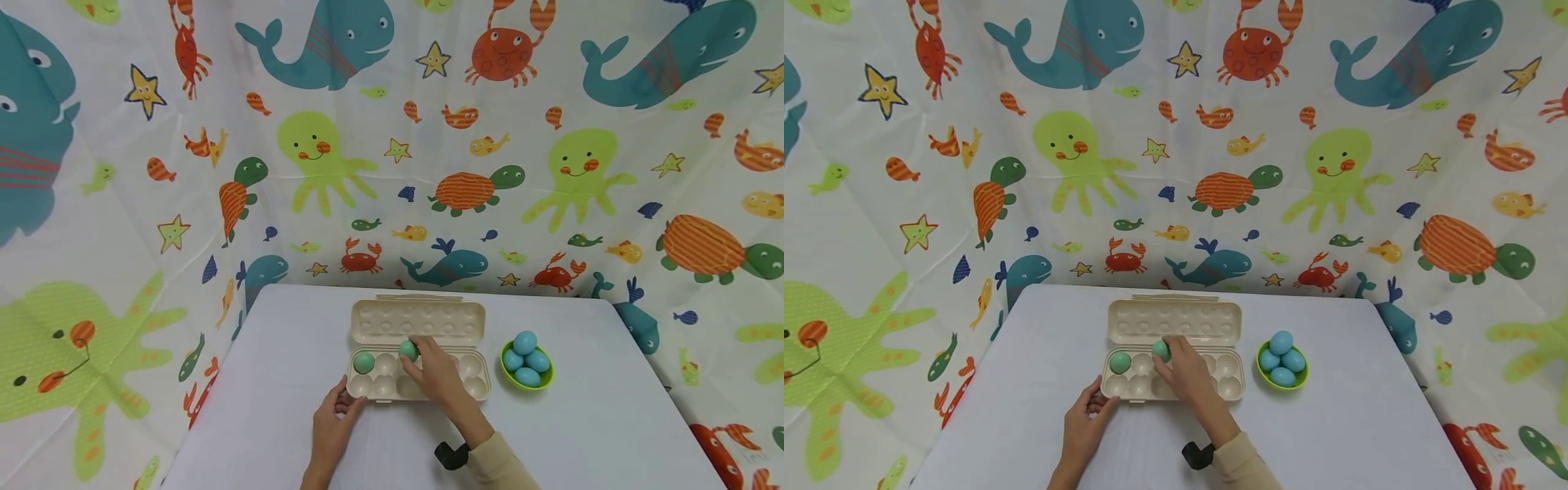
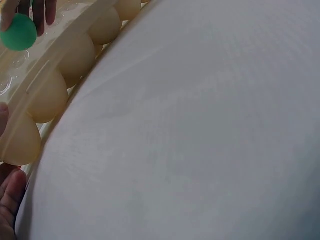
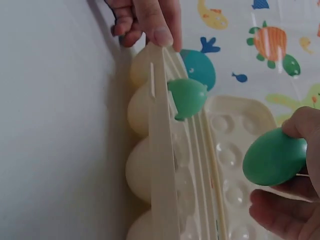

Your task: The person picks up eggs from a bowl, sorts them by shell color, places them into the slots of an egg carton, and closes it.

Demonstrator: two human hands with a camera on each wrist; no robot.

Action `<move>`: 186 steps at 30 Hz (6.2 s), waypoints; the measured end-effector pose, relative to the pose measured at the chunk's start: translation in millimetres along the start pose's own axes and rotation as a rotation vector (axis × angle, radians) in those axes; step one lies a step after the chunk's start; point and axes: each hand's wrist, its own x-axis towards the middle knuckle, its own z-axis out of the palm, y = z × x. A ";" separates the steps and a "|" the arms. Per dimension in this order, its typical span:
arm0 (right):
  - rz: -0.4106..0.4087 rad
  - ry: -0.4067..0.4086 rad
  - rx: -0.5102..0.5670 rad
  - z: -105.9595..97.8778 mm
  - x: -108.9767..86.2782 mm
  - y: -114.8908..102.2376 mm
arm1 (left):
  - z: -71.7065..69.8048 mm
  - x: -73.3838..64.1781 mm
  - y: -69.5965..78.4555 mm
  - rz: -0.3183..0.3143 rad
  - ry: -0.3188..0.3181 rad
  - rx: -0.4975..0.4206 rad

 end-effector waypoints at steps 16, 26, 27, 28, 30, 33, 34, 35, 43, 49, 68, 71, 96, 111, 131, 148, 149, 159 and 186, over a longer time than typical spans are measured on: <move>0.033 -0.099 0.105 39.6 10.7 -15.8 | -0.1 -0.2 0.7 -0.004 -0.008 -0.005; 0.074 -0.132 -0.042 50.4 6.9 -15.8 | -0.7 -1.0 2.2 0.004 -0.003 -0.004; 0.073 -0.134 -0.047 51.7 6.4 -15.2 | -0.7 -0.9 2.3 0.005 -0.003 -0.006; 0.072 -0.132 -0.050 53.2 5.8 -14.4 | -0.6 -1.0 2.2 0.005 -0.002 -0.008; 0.066 -0.126 -0.054 55.9 4.8 -12.8 | -0.5 -0.9 2.1 0.006 -0.001 -0.013; 0.049 -0.106 -0.054 59.1 3.7 -10.8 | -0.2 -0.7 1.7 0.010 0.002 -0.019; 0.043 -0.099 -0.052 59.9 3.3 -10.2 | -0.1 -0.7 1.6 0.011 0.003 -0.019; 0.037 -0.093 -0.053 60.7 2.9 -9.7 | 0.0 -0.8 1.4 0.011 0.004 -0.018; 0.015 -0.077 -0.055 64.3 0.1 -7.2 | 0.2 -1.3 2.4 -0.011 -0.006 0.007; 0.000 -0.071 -0.061 65.5 -2.2 -6.2 | 0.1 -1.3 4.1 -0.010 -0.003 0.010; -0.063 -0.017 -0.126 69.3 -5.8 -4.7 | 2.8 -1.8 1.2 -0.009 0.020 0.029; -0.064 -0.016 -0.135 71.0 -6.7 -3.2 | 3.2 -1.9 0.2 0.003 0.023 0.021; -0.119 -0.025 -0.221 48.0 -7.2 -5.4 | 5.4 -4.2 0.7 -0.001 0.020 0.013; -0.085 -0.071 -0.298 -12.8 0.5 5.7 | 1.9 -0.5 3.7 0.023 0.032 0.013; 0.035 0.041 -0.355 -79.6 -19.5 73.8 | 2.9 -2.4 2.7 -0.013 0.018 -0.005; 0.245 0.060 -0.283 -118.0 -45.2 132.6 | 2.9 -1.3 4.2 -0.030 0.008 0.019; 0.251 0.053 -0.281 -118.9 -45.9 134.9 | 2.9 -1.2 4.1 -0.031 0.008 0.020; 0.283 -0.045 -0.277 -117.0 -52.7 153.7 | 0.1 -0.5 3.8 -0.054 0.008 0.017; 0.341 -0.232 -0.300 -119.9 -49.9 160.2 | 1.3 -1.9 7.0 -0.039 0.004 0.023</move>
